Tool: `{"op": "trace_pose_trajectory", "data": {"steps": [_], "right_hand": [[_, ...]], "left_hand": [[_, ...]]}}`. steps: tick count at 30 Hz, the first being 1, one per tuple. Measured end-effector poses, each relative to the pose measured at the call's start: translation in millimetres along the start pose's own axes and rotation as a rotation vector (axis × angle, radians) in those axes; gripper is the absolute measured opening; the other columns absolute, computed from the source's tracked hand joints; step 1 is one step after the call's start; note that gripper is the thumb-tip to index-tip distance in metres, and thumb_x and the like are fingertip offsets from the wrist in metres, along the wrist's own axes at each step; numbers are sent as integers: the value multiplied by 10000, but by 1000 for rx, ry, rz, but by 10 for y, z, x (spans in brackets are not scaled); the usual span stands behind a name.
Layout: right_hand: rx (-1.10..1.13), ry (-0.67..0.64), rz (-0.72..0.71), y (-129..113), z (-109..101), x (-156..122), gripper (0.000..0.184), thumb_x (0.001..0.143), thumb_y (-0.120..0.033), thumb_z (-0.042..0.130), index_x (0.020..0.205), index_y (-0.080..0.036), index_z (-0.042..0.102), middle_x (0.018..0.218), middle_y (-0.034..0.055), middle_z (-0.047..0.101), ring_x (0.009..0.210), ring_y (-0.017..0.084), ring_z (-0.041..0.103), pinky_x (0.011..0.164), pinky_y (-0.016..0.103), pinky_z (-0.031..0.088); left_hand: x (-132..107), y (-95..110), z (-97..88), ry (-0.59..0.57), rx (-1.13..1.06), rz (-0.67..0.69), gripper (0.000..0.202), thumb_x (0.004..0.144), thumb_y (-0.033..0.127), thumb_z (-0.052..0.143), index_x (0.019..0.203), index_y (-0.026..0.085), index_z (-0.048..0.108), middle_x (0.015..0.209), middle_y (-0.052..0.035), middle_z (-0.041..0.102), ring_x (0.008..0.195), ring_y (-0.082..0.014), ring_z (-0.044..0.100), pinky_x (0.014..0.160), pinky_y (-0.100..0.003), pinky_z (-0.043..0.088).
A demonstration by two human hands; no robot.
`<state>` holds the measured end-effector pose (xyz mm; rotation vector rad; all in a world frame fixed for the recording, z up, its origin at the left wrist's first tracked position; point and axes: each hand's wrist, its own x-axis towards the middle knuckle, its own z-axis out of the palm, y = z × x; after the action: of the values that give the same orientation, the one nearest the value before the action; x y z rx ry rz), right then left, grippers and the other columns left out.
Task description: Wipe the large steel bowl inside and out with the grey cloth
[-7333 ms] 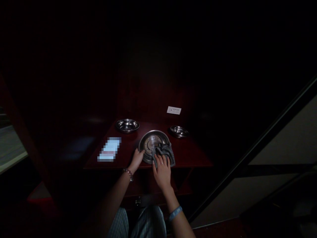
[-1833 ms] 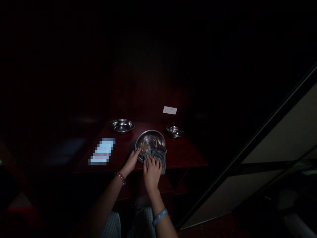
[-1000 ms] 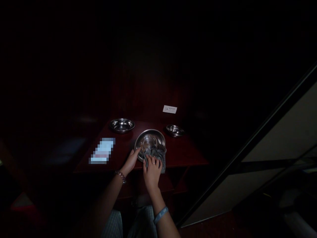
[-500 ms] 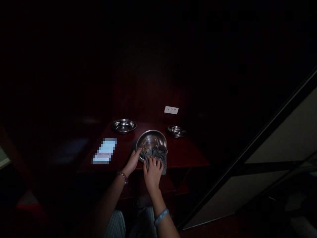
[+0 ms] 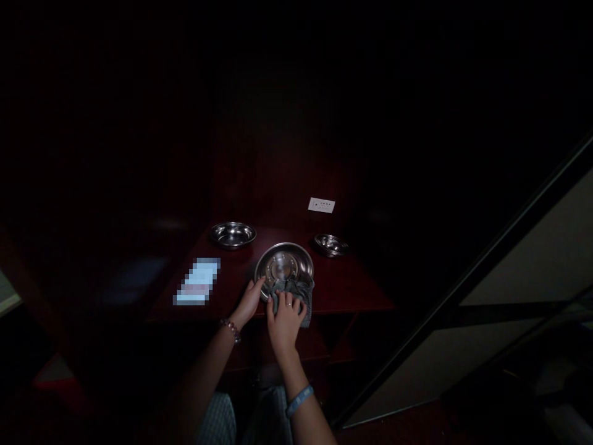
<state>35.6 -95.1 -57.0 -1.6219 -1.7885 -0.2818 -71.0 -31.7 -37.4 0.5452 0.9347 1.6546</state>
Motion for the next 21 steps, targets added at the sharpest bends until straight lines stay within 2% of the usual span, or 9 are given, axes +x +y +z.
{"op": "trace_pose_trajectory", "data": {"steps": [7,15,21], "right_hand": [[8,-4,-8,19,4,-23,319,1142,-339,565,1321,-228,805,1261,160,821,1181,366,706,1152,585,451],[2,-25,6,-4,-8,-29,307,1122,-303,604,1345,-227,801,1287,153,816,1217,363,714,1182,574,440],[-16,1,15,19,63,-57,298,1120,-300,587,1300,-227,813,1266,158,822,1187,383,724,1159,603,453]], "left_hand": [[32,-36,-22,-8,7,22,290,736,414,912,879,221,750,854,-29,815,1046,-269,794,1110,-411,540],[24,-31,-15,-19,3,29,315,722,443,903,883,223,743,895,-42,813,1024,-267,776,1085,-409,530],[85,-109,-67,-1,2,11,369,676,463,936,895,227,757,904,-37,830,996,-257,777,1072,-398,538]]}}
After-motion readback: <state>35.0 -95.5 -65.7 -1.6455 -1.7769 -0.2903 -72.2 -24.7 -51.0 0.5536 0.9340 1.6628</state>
